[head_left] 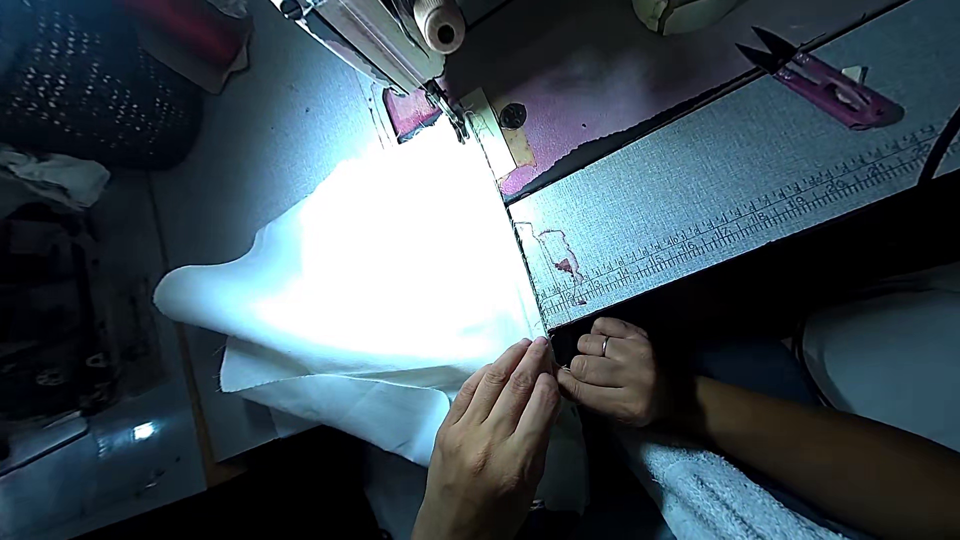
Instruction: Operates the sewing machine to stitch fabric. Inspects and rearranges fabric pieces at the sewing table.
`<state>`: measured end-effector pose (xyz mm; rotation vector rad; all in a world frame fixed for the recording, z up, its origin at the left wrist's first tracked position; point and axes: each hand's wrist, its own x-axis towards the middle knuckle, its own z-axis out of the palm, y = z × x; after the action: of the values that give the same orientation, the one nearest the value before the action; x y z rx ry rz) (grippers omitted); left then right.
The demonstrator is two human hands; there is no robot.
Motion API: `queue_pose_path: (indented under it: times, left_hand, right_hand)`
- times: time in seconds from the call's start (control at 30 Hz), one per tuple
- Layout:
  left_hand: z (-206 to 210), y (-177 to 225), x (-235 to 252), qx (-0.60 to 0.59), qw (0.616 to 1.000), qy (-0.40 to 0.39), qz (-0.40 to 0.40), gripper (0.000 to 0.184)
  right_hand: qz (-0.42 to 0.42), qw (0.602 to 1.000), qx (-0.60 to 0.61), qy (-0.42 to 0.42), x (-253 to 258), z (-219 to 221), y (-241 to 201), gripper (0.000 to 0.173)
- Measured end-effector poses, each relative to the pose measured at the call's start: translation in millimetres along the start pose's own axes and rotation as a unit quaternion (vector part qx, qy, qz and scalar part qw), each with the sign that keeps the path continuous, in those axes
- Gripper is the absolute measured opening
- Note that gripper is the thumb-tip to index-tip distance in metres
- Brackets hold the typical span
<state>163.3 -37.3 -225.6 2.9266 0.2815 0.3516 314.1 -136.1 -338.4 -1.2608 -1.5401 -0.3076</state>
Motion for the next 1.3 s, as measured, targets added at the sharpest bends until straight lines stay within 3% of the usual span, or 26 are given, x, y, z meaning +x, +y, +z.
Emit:
queue_pose_path:
  times: [0.33, 0.53, 0.77, 1.0, 1.17, 1.3]
  left_hand:
    - [5, 0, 2, -0.068, 0.997, 0.022, -0.03, 0.021]
    - [27, 28, 12, -0.06, 0.972, 0.134, -0.184, 0.021]
    - [34, 34, 23, -0.062, 0.941, 0.158, -0.294, 0.013]
    - [36, 34, 33, 0.033, 0.94, 0.146, -0.306, 0.019]
    - [39, 37, 35, 0.097, 0.941, 0.134, -0.296, 0.013]
    - [44, 38, 34, 0.139, 0.94, 0.129, -0.283, 0.014]
  right_hand:
    - [-0.004, 1.0, -0.008, -0.006, 0, 0, 2, 0.017]
    - [-0.021, 1.0, -0.002, -0.002, -1, 1, 4, 0.028]
    - [-0.028, 0.999, 0.017, -0.012, -6, 3, 7, 0.027]
    - [-0.029, 1.0, 0.007, -0.007, -8, 5, 8, 0.025]
    - [-0.029, 0.999, 0.007, -0.012, -9, 7, 8, 0.028]
    - [0.05, 0.987, 0.069, -0.139, -10, -12, -9, 0.031]
